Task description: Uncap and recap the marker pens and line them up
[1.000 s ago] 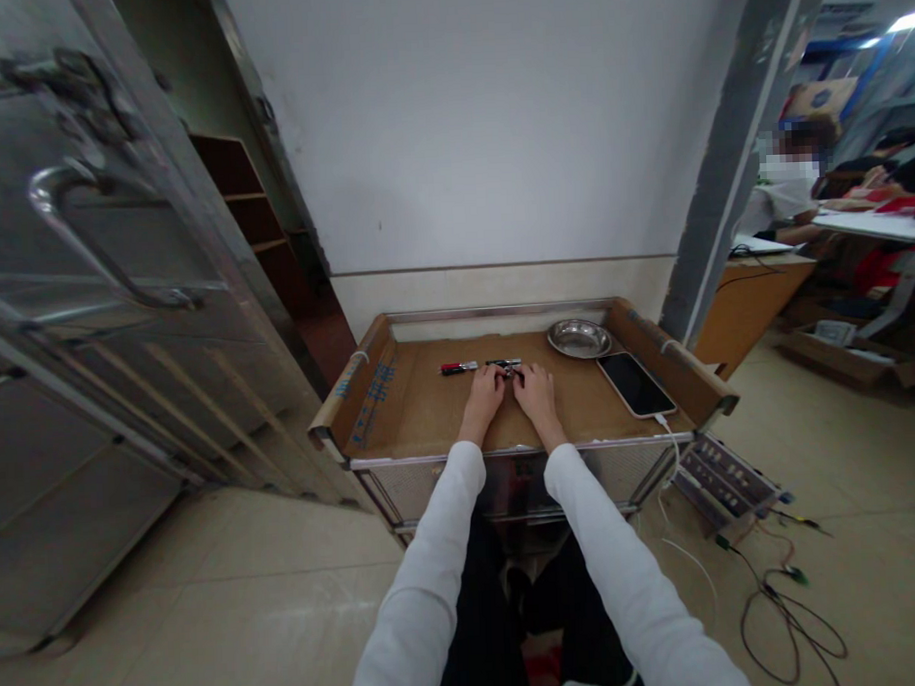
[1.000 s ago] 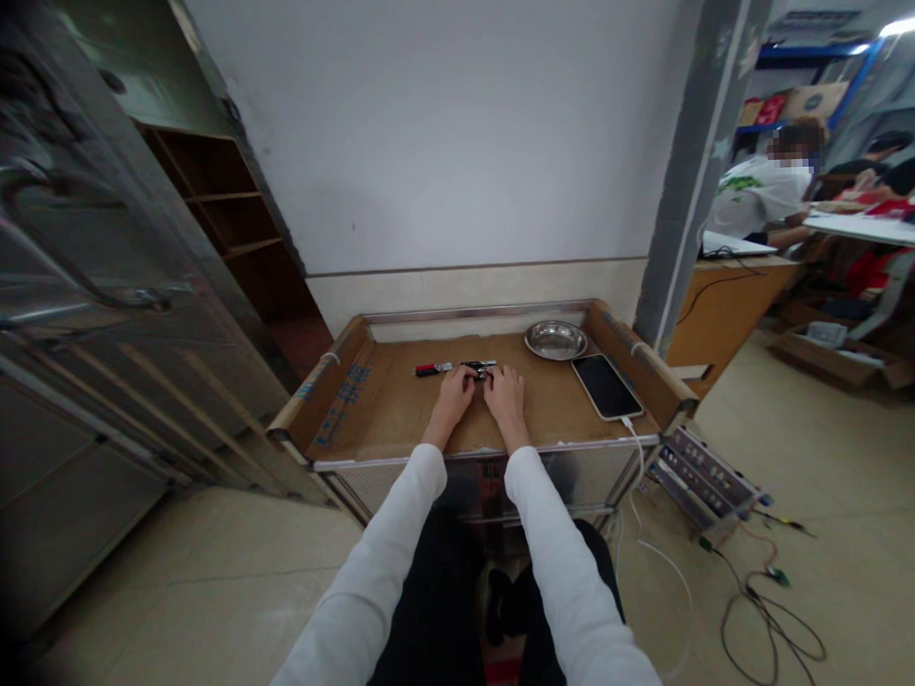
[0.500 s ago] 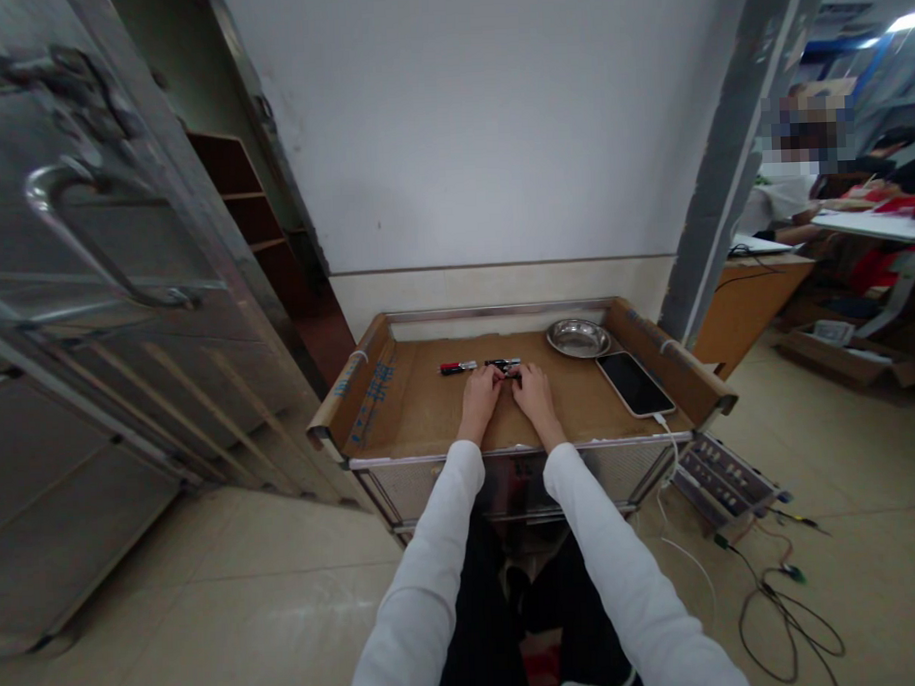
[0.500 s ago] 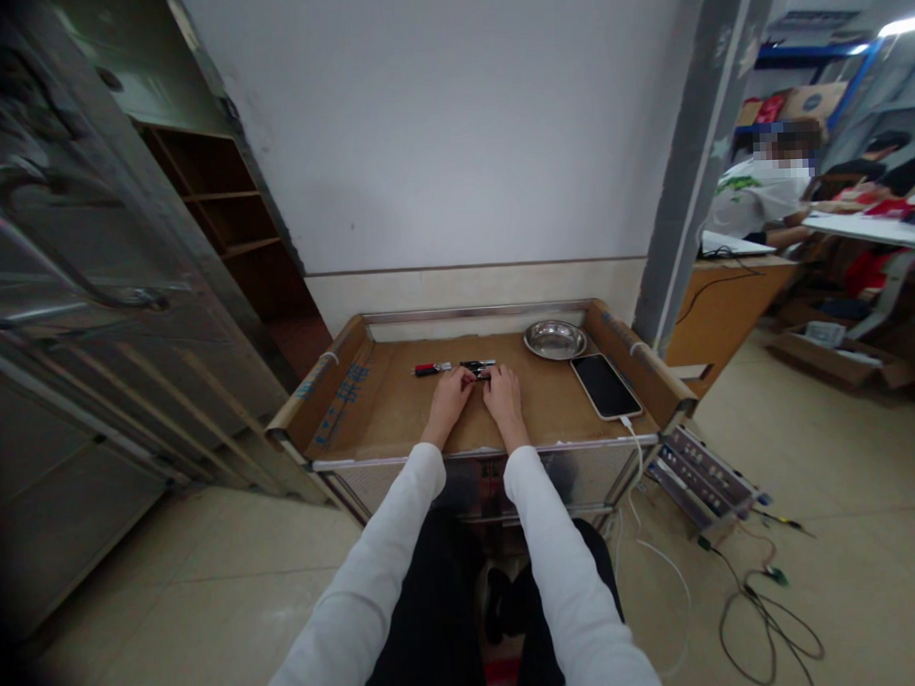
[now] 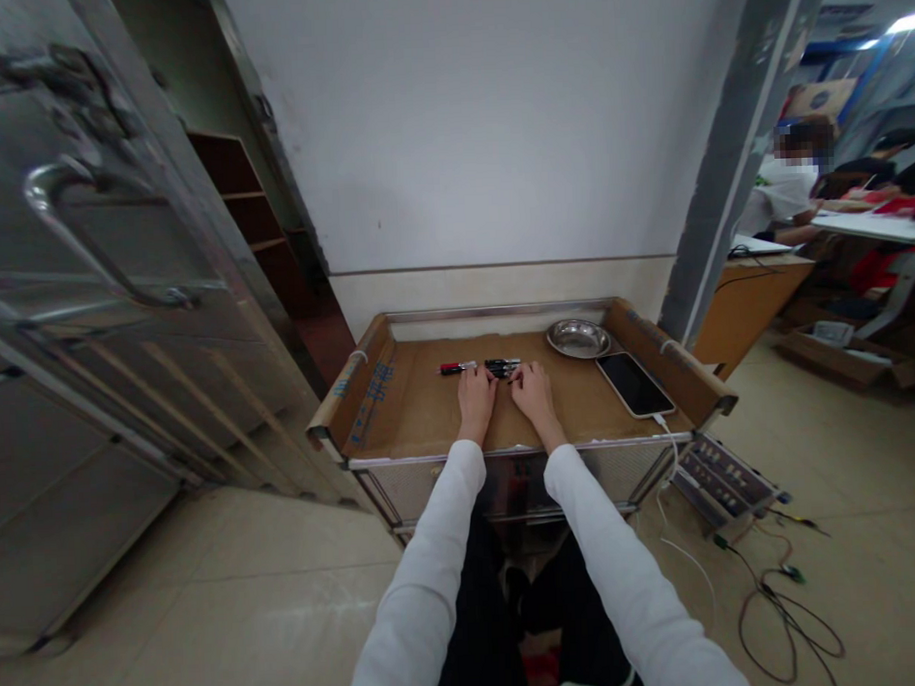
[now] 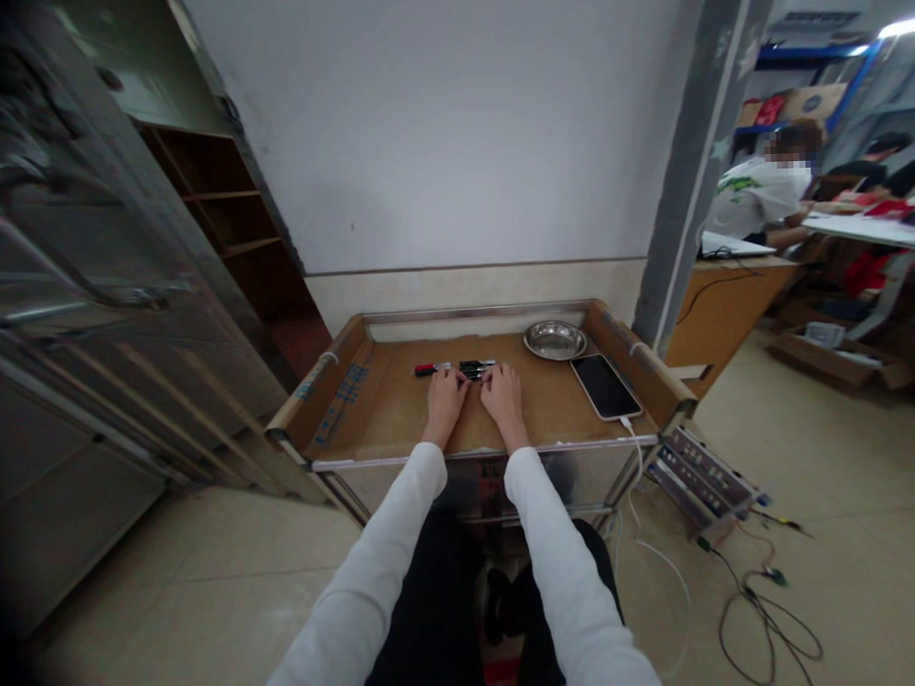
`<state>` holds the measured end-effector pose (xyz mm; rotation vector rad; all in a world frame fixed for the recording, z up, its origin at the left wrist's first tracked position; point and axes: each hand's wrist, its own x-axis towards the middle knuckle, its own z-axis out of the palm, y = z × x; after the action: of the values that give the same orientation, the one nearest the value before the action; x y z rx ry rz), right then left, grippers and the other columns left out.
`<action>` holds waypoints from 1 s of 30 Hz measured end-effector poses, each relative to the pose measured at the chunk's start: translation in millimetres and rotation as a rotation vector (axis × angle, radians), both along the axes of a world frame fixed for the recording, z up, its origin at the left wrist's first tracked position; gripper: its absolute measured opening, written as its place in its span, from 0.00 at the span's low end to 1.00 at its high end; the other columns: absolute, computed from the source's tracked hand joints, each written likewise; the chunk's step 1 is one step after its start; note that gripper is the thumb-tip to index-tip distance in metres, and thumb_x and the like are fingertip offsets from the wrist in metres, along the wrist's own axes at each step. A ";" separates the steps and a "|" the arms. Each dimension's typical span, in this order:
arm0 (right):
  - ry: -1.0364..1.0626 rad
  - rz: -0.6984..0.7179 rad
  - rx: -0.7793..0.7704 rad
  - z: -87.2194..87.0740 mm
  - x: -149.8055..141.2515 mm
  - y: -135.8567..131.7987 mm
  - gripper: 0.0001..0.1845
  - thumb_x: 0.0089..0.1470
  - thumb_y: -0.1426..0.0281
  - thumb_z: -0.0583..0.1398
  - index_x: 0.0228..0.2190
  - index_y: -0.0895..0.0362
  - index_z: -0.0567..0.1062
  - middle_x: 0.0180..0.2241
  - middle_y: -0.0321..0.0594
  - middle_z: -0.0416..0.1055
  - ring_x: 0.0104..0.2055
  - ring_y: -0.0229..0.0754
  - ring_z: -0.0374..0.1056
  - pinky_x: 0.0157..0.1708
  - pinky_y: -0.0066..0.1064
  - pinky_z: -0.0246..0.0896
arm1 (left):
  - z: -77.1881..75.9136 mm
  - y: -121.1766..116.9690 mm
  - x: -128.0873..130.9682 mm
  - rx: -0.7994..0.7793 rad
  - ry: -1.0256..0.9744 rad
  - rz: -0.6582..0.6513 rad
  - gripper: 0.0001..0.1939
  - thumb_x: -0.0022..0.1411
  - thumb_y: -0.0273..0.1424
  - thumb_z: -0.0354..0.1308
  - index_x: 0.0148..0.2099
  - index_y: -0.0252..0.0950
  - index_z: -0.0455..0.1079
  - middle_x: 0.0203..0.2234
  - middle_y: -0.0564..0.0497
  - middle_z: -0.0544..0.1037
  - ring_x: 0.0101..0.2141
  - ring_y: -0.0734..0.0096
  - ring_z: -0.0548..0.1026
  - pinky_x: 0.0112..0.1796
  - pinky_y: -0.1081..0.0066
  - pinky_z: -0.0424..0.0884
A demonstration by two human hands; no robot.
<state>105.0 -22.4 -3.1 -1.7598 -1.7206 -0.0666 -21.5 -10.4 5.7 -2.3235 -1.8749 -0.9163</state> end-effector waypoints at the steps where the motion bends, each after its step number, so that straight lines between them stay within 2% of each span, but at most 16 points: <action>1: -0.008 -0.023 -0.017 1.0 -0.4 -1.1 0.10 0.56 0.75 0.51 0.34 0.59 0.72 0.38 0.47 0.68 0.42 0.45 0.61 0.43 0.33 0.53 | 0.0 0.1 0.3 0.001 0.002 0.001 0.05 0.62 0.29 0.55 0.39 0.33 0.67 0.40 0.43 0.71 0.44 0.62 0.69 0.46 0.64 0.65; 6: -0.031 -0.066 -0.082 4.9 -1.7 -6.4 0.11 0.56 0.74 0.51 0.35 0.58 0.73 0.40 0.49 0.68 0.44 0.47 0.62 0.44 0.36 0.52 | 1.9 1.3 0.8 0.017 -0.007 -0.002 0.05 0.63 0.29 0.53 0.38 0.34 0.68 0.39 0.42 0.72 0.43 0.62 0.70 0.46 0.65 0.65; 10: -0.014 -0.026 -0.073 4.9 -1.5 -6.9 0.11 0.55 0.75 0.51 0.34 0.57 0.74 0.40 0.49 0.70 0.44 0.48 0.62 0.46 0.37 0.51 | 3.9 2.6 0.8 0.079 -0.055 0.112 0.10 0.65 0.27 0.46 0.42 0.32 0.68 0.40 0.39 0.73 0.45 0.58 0.71 0.47 0.60 0.66; 15: 0.001 0.010 -0.069 1.8 -0.4 -3.6 0.13 0.55 0.76 0.51 0.35 0.57 0.74 0.42 0.48 0.70 0.46 0.48 0.61 0.46 0.38 0.51 | -4.6 7.3 -0.4 0.121 -0.199 0.278 0.19 0.60 0.22 0.46 0.54 0.28 0.62 0.52 0.30 0.67 0.54 0.51 0.66 0.51 0.54 0.63; 18: -0.006 0.014 -0.071 1.1 -0.3 -3.4 0.13 0.55 0.76 0.51 0.36 0.57 0.74 0.42 0.48 0.70 0.46 0.48 0.61 0.46 0.37 0.52 | -9.6 8.2 -0.3 0.120 -0.212 0.306 0.20 0.59 0.22 0.48 0.54 0.28 0.62 0.55 0.30 0.65 0.57 0.49 0.63 0.54 0.52 0.60; 25: -0.003 0.022 -0.068 4.4 -0.7 -6.4 0.14 0.56 0.76 0.50 0.36 0.58 0.75 0.42 0.48 0.70 0.47 0.48 0.61 0.48 0.37 0.51 | -0.4 -2.0 1.4 0.087 -0.047 0.348 0.13 0.62 0.24 0.44 0.45 0.28 0.67 0.43 0.32 0.71 0.50 0.47 0.67 0.48 0.51 0.63; 30: 0.015 0.018 -0.048 3.8 -1.5 -5.5 0.14 0.55 0.76 0.50 0.38 0.58 0.74 0.42 0.48 0.70 0.46 0.47 0.61 0.48 0.37 0.52 | 0.2 -1.7 0.3 0.063 -0.083 0.371 0.14 0.65 0.24 0.41 0.43 0.29 0.68 0.41 0.34 0.71 0.47 0.50 0.68 0.47 0.51 0.63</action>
<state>103.5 -27.9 0.7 -1.7746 -1.7408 -0.0038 -21.2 -12.2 6.0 -1.8364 -2.1696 -1.0145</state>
